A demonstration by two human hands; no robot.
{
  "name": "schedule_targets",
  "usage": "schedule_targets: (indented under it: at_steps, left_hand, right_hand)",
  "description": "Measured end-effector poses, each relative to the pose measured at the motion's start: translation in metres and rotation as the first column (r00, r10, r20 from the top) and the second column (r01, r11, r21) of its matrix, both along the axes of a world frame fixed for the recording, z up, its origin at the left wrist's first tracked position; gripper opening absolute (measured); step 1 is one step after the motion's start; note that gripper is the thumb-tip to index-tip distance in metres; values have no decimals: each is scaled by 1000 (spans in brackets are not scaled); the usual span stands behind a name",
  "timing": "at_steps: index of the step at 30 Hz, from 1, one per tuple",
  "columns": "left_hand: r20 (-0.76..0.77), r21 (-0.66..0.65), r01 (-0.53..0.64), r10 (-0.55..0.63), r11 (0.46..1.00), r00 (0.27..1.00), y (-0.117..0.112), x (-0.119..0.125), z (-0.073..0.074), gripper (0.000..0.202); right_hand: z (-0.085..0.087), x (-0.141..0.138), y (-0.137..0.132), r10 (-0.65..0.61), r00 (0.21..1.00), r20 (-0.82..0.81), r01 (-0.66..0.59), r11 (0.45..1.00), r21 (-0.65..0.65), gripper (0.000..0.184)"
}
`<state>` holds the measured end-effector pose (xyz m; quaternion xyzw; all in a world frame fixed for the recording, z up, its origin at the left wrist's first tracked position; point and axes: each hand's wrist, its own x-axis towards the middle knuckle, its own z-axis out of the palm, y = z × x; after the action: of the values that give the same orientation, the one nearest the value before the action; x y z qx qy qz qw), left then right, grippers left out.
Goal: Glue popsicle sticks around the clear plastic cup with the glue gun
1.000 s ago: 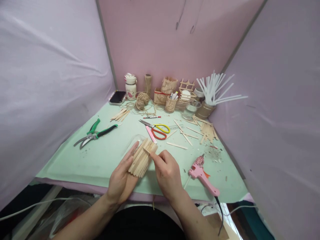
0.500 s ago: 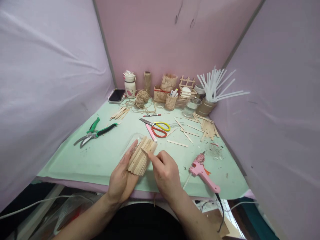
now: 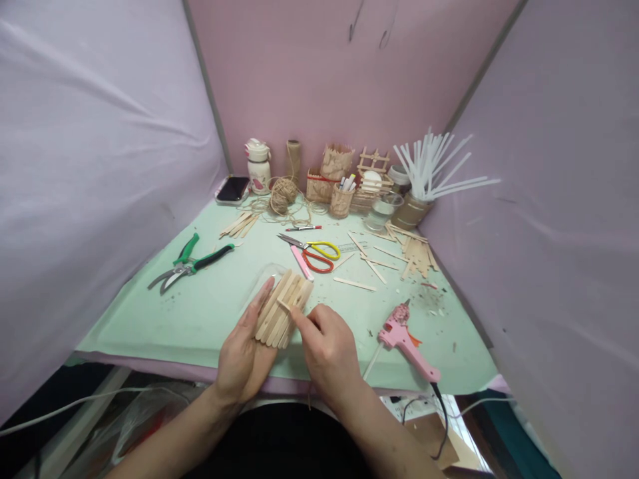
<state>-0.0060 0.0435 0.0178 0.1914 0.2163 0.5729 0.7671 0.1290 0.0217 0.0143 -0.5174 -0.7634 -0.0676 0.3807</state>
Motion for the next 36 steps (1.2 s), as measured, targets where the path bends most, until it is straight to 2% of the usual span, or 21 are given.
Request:
schedule_targets:
  at_steps: [36]
  left_hand:
    - [-11,7,-33,33,999,999,-2,0,-2,40]
  right_hand:
    - [2,-7,-7,-5,997,75,2,999,41,32]
